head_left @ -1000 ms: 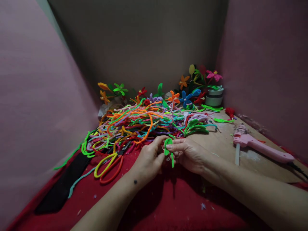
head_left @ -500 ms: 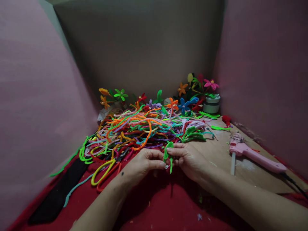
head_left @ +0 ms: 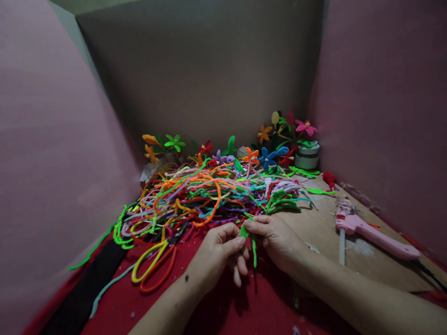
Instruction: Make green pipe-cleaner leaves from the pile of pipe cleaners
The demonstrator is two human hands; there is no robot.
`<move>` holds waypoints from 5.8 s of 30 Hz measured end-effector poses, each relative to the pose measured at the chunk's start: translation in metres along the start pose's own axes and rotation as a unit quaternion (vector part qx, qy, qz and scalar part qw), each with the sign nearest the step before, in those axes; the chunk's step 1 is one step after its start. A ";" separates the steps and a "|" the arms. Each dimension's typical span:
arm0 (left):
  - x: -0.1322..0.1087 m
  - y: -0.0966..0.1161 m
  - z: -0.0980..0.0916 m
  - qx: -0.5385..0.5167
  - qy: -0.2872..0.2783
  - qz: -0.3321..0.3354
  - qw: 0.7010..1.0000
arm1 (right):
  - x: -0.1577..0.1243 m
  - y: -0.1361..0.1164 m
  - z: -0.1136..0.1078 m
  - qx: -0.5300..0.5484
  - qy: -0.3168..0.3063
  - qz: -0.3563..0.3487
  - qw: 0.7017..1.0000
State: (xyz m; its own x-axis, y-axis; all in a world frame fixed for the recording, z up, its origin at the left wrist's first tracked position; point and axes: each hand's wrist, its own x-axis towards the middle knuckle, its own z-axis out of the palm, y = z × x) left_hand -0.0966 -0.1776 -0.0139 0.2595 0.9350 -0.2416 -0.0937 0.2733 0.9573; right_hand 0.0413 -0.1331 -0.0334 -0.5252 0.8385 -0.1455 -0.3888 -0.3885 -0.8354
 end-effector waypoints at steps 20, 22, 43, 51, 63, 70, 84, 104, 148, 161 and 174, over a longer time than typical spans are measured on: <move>0.000 0.010 -0.006 -0.001 0.071 0.084 0.994 | -0.012 -0.009 0.007 -0.137 -0.027 -0.006 0.990; -0.001 0.011 -0.005 0.016 0.081 0.084 0.993 | -0.012 -0.010 0.008 -0.098 -0.034 -0.034 0.994; -0.004 0.006 0.006 0.116 0.148 0.070 0.980 | -0.020 -0.005 0.005 -0.457 0.080 -0.303 0.832; -0.004 -0.001 0.008 0.171 0.181 0.114 0.962 | -0.022 -0.005 0.007 -0.530 0.101 -0.359 0.762; -0.002 -0.008 0.007 0.174 0.182 0.121 0.960 | -0.020 0.000 0.008 -0.453 0.079 -0.270 0.846; -0.003 -0.007 0.008 0.197 0.139 0.138 0.961 | -0.018 -0.006 0.009 -0.368 0.062 -0.197 0.906; -0.005 -0.007 0.007 0.190 0.110 0.144 0.965 | -0.017 -0.011 0.007 -0.383 0.052 -0.182 0.904; -0.005 -0.001 0.015 0.071 0.108 0.132 0.983 | -0.015 -0.010 0.009 -0.271 0.071 -0.143 0.949; -0.006 0.012 0.006 0.198 0.089 0.074 0.973 | -0.006 -0.008 0.004 -0.034 0.025 -0.055 0.998; -0.006 0.021 -0.013 0.132 0.109 0.075 0.982 | -0.011 -0.006 0.006 -0.125 0.003 0.025 0.992; -0.006 0.016 -0.004 0.158 0.177 0.084 0.968 | -0.017 -0.008 0.012 -0.193 -0.018 0.052 0.980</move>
State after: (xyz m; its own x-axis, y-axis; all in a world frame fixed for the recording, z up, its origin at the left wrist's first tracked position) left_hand -0.1032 -0.1777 0.0018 -0.0845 0.9944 -0.0632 0.2068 0.0796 0.9751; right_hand 0.0442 -0.1485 -0.0181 -0.5766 0.7846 -0.2279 -0.0201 -0.2924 -0.9561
